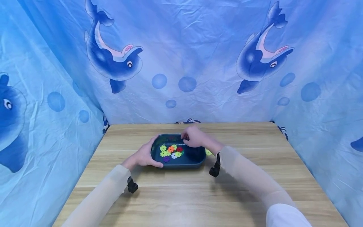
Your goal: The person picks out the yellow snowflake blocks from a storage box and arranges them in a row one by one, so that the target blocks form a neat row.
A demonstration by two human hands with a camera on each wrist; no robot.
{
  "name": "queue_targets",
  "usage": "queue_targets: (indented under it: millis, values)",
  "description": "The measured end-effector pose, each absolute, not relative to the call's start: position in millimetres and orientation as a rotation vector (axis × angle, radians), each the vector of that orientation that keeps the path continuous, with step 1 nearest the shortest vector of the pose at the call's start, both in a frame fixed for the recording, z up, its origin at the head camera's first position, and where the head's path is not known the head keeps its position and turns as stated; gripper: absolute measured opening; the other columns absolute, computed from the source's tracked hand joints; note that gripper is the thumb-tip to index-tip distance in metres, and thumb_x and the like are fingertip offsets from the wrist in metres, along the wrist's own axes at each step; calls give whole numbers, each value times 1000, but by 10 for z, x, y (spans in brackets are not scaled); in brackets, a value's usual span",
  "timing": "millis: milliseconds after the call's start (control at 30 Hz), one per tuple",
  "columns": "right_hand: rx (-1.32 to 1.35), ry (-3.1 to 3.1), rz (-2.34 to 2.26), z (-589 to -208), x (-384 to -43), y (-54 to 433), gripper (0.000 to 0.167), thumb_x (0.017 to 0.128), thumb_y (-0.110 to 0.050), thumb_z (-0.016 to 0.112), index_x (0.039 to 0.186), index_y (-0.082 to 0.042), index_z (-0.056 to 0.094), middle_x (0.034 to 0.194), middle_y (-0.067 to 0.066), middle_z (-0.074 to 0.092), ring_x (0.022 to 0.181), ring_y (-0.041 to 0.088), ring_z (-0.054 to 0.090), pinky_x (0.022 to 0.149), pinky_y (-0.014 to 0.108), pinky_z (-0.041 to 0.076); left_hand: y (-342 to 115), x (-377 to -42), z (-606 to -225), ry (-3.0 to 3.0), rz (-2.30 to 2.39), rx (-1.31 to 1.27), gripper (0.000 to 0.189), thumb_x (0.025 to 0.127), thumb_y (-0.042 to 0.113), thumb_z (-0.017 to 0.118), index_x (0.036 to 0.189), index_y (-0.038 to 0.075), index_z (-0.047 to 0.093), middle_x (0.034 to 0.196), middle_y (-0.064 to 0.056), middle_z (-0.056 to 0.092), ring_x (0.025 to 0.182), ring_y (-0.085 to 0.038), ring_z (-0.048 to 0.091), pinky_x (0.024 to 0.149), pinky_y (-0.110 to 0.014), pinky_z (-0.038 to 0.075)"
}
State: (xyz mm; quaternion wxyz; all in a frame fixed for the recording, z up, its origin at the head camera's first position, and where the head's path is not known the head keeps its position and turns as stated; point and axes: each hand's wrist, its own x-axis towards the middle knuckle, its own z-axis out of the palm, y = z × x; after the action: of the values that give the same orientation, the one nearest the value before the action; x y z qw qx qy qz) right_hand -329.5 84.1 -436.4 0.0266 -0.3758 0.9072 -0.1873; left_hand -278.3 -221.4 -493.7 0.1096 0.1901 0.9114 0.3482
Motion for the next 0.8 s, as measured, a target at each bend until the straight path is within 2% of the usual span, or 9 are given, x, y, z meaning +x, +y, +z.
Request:
queue_targets:
  millis: [167, 433, 800]
  values:
    - [-1162, 2730, -569, -4435, -3223, 730, 16, 101, -11, 70, 113, -4, 79, 104, 6, 79, 95, 18, 74, 90, 36, 62, -2227, -2777, -4952, 2679, 1030, 547, 146, 68, 46, 101, 171, 8, 4, 169, -27, 34, 151, -46, 42, 123, -68, 35]
    - [-1214, 2638, -494, -4565, -3094, 563, 16, 102, -12, 70, 115, -8, 79, 103, 3, 79, 91, 14, 71, 88, 32, 61, -2223, -2770, -4931, 2667, 1038, 553, 144, 70, 44, 100, 172, 10, 5, 169, -26, 34, 151, -44, 42, 124, -66, 35]
    - [-1177, 2626, -391, -4737, -3045, 458, 20, 97, -10, 77, 117, -11, 80, 112, 1, 79, 95, 9, 67, 93, 29, 60, -2213, -2750, -4913, 2658, 1048, 559, 143, 70, 42, 100, 172, 11, 4, 166, -25, 39, 147, -42, 47, 122, -64, 38]
